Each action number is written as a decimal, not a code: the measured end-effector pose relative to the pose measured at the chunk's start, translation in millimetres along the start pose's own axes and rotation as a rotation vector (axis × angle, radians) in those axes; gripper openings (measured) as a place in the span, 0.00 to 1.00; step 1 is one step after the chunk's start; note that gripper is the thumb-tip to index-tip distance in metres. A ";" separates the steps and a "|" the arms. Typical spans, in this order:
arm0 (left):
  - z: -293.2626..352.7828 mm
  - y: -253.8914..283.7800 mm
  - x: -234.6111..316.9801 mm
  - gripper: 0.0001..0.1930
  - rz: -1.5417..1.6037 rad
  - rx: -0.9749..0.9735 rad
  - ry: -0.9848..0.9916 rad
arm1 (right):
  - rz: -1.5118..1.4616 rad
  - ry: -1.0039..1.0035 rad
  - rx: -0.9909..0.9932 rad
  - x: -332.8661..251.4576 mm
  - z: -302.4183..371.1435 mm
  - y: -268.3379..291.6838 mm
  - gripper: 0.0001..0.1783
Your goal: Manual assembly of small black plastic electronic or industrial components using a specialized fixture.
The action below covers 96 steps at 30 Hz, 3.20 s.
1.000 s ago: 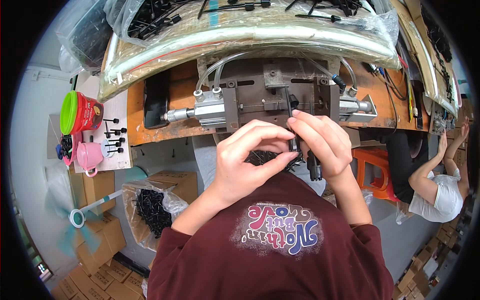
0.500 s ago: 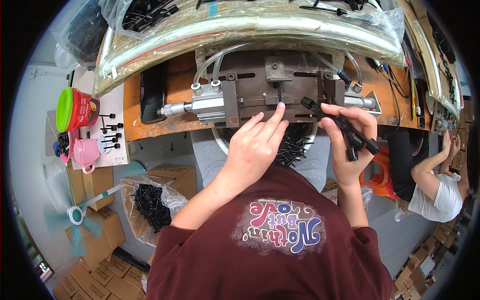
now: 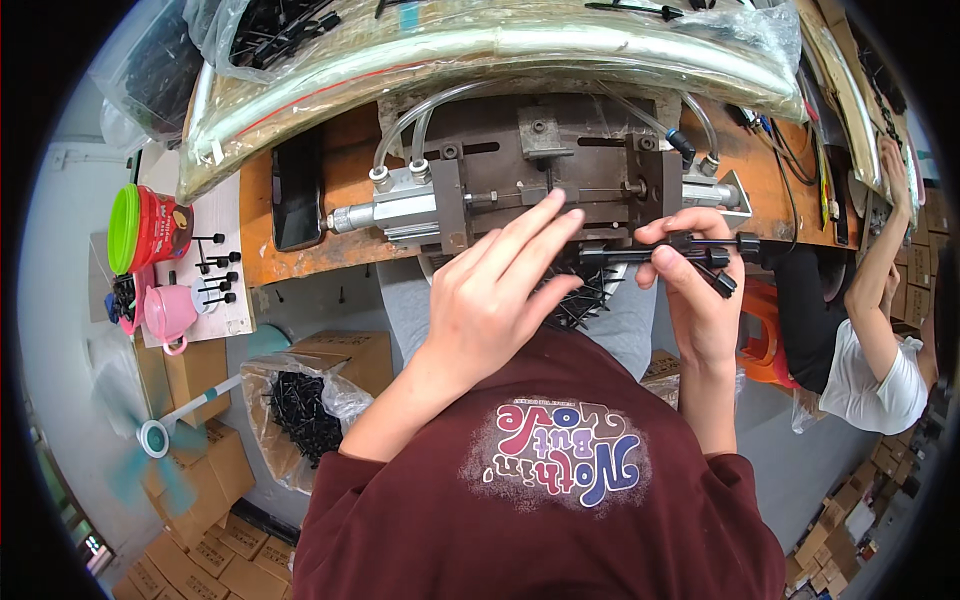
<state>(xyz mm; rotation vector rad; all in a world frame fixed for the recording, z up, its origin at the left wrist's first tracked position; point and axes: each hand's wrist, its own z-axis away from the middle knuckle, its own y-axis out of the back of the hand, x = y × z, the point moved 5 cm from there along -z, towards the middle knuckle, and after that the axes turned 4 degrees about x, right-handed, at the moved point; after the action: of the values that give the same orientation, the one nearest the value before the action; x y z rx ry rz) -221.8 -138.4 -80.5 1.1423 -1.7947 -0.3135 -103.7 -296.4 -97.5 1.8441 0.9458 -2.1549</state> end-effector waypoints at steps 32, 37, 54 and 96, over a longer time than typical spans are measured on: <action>13.9 -34.0 -13.5 0.15 -0.336 0.007 -0.124 | 1.006 0.920 0.064 -25.7 18.9 -26.2 0.16; 11.0 -22.2 -10.4 0.19 0.008 0.052 -0.013 | 1.038 0.999 -0.041 -17.8 18.9 -27.9 0.18; 19.9 -13.6 -8.9 0.15 -0.067 0.037 -0.044 | 0.958 0.925 -0.010 -7.1 18.6 -29.9 0.11; 17.6 -28.6 -10.8 0.13 -0.252 0.007 -0.114 | 0.531 0.706 -0.018 7.1 15.2 -2.3 0.08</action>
<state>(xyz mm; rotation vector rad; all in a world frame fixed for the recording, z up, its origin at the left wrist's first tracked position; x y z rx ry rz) -218.8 -149.3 -113.9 1.3830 -1.7514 -0.5304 -119.1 -300.9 -102.6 2.5329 0.4568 -1.1979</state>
